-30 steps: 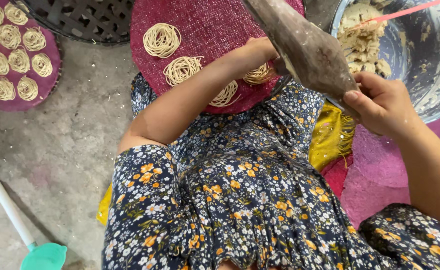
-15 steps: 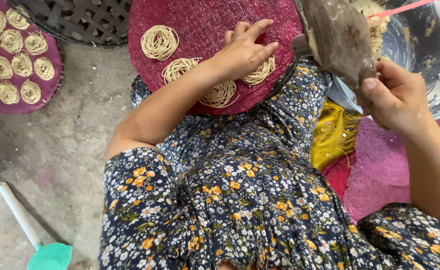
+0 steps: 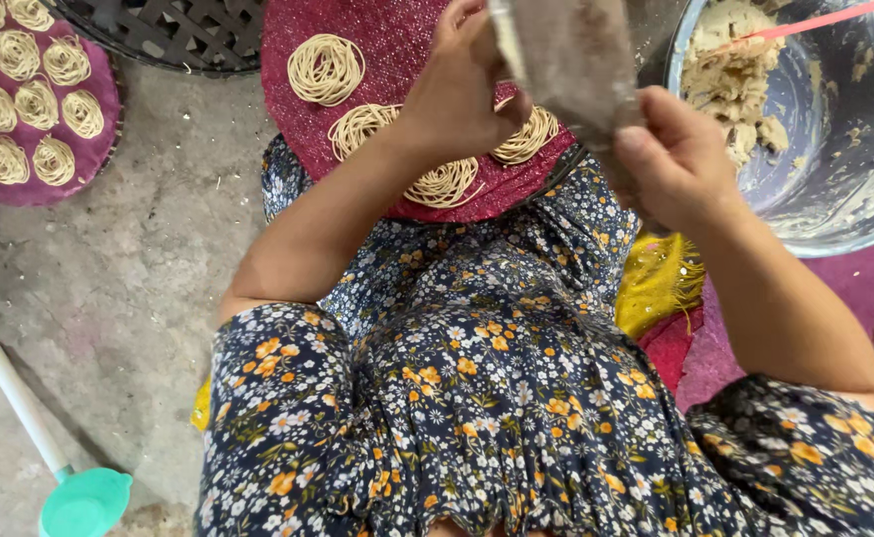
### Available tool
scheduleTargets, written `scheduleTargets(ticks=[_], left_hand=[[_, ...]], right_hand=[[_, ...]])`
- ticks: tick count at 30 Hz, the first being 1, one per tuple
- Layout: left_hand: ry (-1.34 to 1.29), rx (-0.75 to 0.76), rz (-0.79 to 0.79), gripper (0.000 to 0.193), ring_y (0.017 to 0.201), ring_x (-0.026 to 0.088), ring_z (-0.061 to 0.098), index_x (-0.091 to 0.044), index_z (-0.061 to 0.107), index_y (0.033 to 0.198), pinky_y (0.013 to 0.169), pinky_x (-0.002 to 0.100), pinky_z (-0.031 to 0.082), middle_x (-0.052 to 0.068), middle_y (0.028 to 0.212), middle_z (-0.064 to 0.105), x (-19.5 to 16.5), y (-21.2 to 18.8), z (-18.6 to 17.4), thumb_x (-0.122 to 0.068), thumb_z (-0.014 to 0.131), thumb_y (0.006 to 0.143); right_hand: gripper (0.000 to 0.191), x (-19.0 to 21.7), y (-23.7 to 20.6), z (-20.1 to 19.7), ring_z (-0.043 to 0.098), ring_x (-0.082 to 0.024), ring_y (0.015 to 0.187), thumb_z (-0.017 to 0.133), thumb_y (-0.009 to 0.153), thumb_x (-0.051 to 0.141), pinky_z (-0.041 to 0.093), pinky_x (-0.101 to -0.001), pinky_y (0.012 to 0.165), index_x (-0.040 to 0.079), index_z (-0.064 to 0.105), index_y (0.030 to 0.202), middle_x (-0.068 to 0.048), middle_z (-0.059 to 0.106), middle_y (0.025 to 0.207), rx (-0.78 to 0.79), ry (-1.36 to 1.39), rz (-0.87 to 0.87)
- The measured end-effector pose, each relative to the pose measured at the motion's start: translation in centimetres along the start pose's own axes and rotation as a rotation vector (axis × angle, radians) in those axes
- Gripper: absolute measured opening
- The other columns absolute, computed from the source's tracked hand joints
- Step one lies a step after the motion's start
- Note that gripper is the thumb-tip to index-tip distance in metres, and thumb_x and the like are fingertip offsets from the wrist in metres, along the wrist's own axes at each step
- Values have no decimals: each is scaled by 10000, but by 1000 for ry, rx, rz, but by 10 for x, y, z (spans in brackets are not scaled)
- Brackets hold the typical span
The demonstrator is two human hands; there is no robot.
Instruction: The person scoops dough from a metal bowl and loads it into a manual noodle press. They then extrude thin noodles onto a pink mat, coiling them into small circular nests. The process is repeated multiple times to create several noodle nests.
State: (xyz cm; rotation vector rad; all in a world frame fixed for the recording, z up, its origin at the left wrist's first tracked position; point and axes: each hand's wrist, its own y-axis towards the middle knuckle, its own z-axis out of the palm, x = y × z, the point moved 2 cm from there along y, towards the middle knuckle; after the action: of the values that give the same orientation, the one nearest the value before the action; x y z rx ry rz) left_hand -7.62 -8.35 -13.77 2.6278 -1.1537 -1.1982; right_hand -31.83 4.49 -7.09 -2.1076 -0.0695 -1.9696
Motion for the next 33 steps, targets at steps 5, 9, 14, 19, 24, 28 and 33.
scheduleTargets(ticks=[5,9,14,19,24,28,33], left_hand=[[-865,-493,-463,530,1115,198,717,-28,604,1245,1021,410,577,101,1187,691,26,-46,-13,-359,792,877],[-828,-575,-389,507,1072,199,712,-43,604,1204,1034,411,537,82,1118,683,49,-116,-60,-375,802,875],[-469,-511,-184,483,1019,201,707,-63,602,1152,1051,413,487,59,1033,674,63,-194,-117,-394,815,872],[-228,-341,31,462,966,203,701,-83,601,1100,1067,415,436,36,947,664,69,-225,-173,-413,828,869],[-178,-341,77,447,943,202,698,-109,603,1069,1081,411,422,23,920,654,76,-232,-172,-447,825,879],[-230,-473,-12,441,938,204,697,-108,606,1068,1069,412,427,25,920,655,80,-234,-156,-442,825,880],[-263,-513,-61,434,932,207,697,-107,610,1065,1054,413,433,27,921,657,81,-228,-153,-436,825,882]], right_hand=[[324,20,40,35,596,-84,898,580,1123,200,514,-258,799,-38,588,1342,-20,647,1009,252,-232,-295],[186,25,46,25,609,-163,791,683,1064,139,507,-309,738,37,714,1217,-70,627,930,86,-711,-273],[133,0,38,48,645,-248,760,727,948,147,522,-387,697,113,772,1069,-100,624,900,89,-934,-77],[215,-19,11,78,650,-302,886,721,860,137,527,-434,755,133,761,1072,-87,617,900,145,-896,-192],[205,-29,10,75,638,-302,886,715,897,138,517,-435,752,149,767,1095,-90,606,895,76,-950,-120],[216,-31,20,79,639,-298,874,716,902,155,514,-435,736,157,775,1110,-85,606,891,65,-968,-111],[220,-28,31,90,654,-284,908,704,907,162,526,-416,756,174,778,1114,-65,626,924,73,-983,-124]])
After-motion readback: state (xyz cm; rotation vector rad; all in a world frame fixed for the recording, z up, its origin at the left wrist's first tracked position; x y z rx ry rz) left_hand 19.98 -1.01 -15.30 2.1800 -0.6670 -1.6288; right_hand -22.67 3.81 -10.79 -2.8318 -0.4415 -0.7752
